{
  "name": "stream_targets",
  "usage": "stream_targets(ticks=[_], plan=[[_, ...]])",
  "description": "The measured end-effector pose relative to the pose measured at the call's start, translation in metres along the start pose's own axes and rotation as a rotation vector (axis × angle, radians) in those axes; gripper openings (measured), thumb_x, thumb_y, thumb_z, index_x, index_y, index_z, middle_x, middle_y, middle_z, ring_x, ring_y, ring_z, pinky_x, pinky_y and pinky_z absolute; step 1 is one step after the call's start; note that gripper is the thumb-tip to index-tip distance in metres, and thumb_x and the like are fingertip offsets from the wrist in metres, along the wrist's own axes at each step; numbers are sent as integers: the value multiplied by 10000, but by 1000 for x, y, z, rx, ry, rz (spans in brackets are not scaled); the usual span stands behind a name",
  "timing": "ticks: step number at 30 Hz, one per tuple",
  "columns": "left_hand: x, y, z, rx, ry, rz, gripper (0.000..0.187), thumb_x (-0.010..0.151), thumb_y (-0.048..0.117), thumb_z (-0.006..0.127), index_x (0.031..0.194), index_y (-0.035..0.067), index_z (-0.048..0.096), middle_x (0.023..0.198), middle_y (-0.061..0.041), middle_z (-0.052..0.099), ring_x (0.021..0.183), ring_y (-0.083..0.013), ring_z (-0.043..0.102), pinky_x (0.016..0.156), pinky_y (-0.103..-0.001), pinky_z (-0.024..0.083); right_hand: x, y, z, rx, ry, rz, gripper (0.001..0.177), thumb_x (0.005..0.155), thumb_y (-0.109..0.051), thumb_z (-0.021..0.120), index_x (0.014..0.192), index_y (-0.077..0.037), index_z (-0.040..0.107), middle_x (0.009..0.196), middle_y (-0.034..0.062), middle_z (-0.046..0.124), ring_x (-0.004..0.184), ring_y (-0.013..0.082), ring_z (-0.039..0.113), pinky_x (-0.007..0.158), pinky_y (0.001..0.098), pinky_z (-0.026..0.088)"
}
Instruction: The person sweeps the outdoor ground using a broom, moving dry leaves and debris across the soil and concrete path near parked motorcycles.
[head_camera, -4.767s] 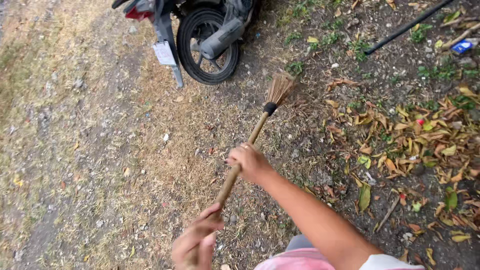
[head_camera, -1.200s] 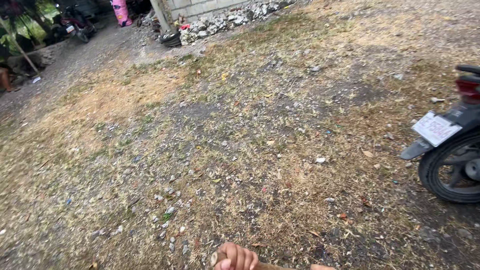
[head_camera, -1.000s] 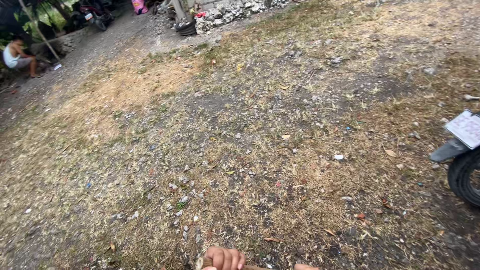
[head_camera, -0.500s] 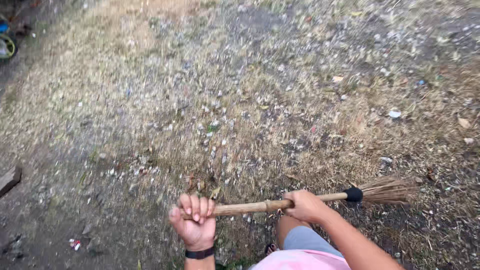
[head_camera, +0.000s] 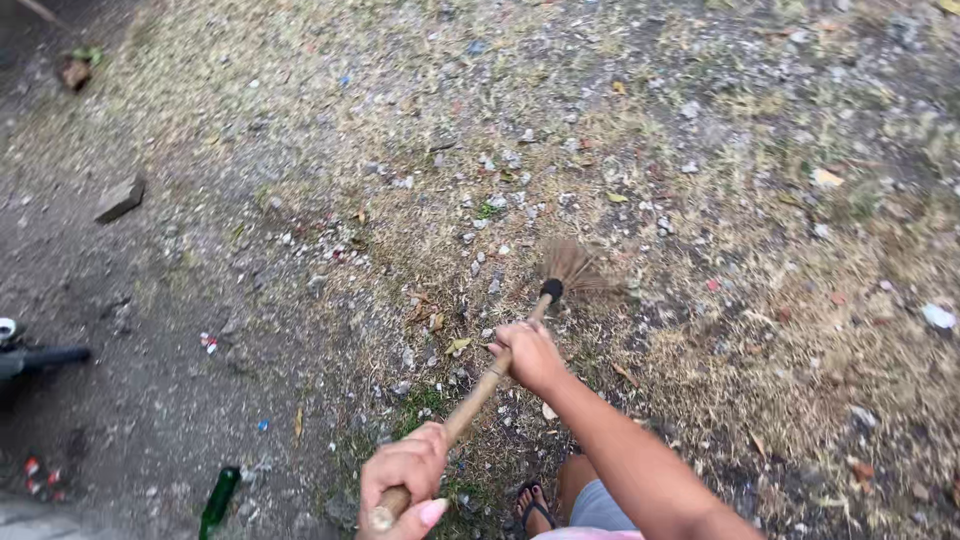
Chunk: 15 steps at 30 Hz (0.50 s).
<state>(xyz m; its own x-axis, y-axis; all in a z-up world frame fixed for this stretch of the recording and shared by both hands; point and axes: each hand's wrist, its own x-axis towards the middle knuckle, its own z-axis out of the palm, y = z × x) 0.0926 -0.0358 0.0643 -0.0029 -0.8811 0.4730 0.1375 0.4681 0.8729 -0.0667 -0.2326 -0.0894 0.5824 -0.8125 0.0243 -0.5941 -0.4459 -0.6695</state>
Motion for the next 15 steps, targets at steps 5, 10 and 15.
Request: stream_targets(ticks=[5,10,15], plan=[[31,31,-39,-209,90,235,290,788,146,792,632,102,551,561,-24,580,528,-188,545,664,-396,433,25,-52,-39,-24,-67,-216,173,855,-282,709,785,-133,656,814,74,668,944,296,654,1006,577,363],[28,29,-11,-208,464,12,371,1001,285,647,703,148,474,701,-5,492,864,-220,508,1040,-439,398,-1,-22,-83,-271,-517,91,162,852,-361,684,909,-217,735,939,5,732,1068,187,664,1182,561,273],[33,-2,29,-323,751,-212,364,994,185,637,705,142,420,699,13,433,794,-207,457,983,-430,423,8,29,-41,-415,-552,57,154,880,-344,628,923,-236,728,946,39,725,1049,237,668,1087,576,325]])
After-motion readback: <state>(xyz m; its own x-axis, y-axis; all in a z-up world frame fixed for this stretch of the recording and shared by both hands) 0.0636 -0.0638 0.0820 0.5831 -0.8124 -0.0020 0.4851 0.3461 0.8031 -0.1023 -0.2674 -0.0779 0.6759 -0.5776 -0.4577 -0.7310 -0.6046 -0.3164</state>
